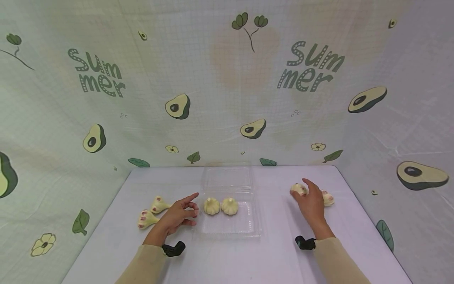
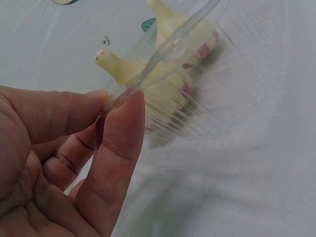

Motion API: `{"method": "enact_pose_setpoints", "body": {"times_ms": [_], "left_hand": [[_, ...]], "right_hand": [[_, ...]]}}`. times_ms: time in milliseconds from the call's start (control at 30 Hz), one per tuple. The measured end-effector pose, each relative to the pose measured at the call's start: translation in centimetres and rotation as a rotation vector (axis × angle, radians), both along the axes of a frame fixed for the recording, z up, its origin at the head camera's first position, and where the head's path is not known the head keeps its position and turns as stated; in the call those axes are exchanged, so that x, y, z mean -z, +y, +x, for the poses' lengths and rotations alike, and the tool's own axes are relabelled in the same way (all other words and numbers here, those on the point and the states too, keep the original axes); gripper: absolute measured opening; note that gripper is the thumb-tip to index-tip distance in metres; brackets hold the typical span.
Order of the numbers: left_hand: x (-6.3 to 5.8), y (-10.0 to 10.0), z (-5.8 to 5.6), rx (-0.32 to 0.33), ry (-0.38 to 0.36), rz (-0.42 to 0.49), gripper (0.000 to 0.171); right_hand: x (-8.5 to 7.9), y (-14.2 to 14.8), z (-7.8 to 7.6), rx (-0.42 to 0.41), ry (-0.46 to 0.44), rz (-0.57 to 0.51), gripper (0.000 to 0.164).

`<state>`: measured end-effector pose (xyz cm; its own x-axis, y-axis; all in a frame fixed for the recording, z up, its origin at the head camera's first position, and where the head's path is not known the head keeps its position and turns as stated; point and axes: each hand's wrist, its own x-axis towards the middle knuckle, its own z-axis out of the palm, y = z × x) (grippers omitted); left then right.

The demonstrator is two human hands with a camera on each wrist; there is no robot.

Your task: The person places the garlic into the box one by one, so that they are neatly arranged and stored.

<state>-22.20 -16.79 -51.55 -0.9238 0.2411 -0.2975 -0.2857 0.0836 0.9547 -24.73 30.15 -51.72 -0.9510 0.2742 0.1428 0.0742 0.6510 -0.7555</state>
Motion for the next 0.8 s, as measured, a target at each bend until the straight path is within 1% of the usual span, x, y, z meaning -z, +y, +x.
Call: {"method": "enact_pose_setpoints", "body": {"times_ms": [133,200,400,500,600,800], "left_hand": [[0.1,0.0,0.0,-0.001,0.003,-0.005,0.077],[0.1,0.0,0.0,0.000,0.006,-0.007,0.077],[0.2,0.0,-0.1,0.002,0.004,-0.004,0.079],[0.3,0.0,-0.1,0.003,0.001,-0.002,0.079],[0.3,0.0,-0.1,0.004,0.002,-0.001,0.079],[0.3,-0.1,-0.2,0.001,0.000,0.000,0.079]], "right_hand": [[0.8,0.2,-0.5,-0.039,-0.031,0.017,0.076],[1.3,0.2,-0.7,-0.049,-0.032,0.038,0.075],[2.3,0.1,-0.9,-0.067,0.042,0.087,0.070],[2.5,-0.1,-0.9,-0.082,0.058,0.105,0.070],[2.7,-0.2,-0.8,-0.094,0.036,0.112,0.069],[2.8,-0.6,-0.6,-0.082,-0.055,0.097,0.068]]}}
